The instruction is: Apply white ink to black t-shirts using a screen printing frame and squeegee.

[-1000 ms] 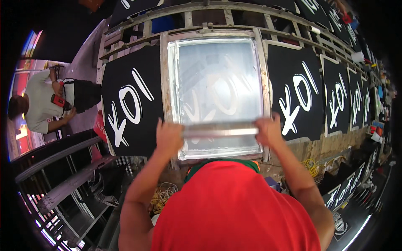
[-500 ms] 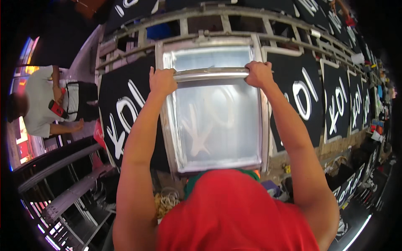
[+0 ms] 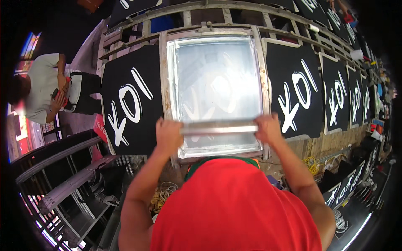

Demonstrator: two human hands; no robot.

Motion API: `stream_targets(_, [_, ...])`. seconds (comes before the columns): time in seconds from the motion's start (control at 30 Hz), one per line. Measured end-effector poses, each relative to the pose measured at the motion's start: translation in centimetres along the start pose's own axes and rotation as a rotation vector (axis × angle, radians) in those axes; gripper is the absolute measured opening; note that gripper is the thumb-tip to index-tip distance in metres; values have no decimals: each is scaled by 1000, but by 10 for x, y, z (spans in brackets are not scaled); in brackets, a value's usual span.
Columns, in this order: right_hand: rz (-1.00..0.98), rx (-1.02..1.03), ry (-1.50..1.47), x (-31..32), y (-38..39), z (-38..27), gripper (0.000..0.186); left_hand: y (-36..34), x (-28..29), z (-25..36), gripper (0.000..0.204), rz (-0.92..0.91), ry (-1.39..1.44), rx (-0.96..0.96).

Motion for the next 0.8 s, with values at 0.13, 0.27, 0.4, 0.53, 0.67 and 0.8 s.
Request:
stream_targets(0.13, [126, 51, 57, 81, -163, 17, 36, -159, 51, -46, 35, 104, -111, 26])
stream_targets(0.27, [187, 32, 123, 124, -279, 27, 35, -276, 56, -83, 36, 123, -166, 84])
stream_targets(0.4, [186, -6, 200, 134, -304, 30, 34, -306, 60, -91, 37, 98, -190, 136])
stream_targets(0.53, [187, 22, 65, 109, -259, 31, 30, -266, 46, -75, 38, 66, -230, 66])
stream_targets(0.67, [175, 47, 60, 61, -157, 21, 31, -168, 35, -40, 33, 23, -136, 13])
stream_targets(0.8, [269, 107, 35, 0, -25, 8, 29, -35, -11, -4, 32, 193, -60, -17])
Point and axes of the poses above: each hand's wrist, its own y-axis away from the middle knuckle, its own x-axis out of the back of the hand, z = x × y, the point moved 6 cm from there along -y, towards the middle knuckle, and after that the axes turned 13 degrees about -y, right-handed, at the moved point
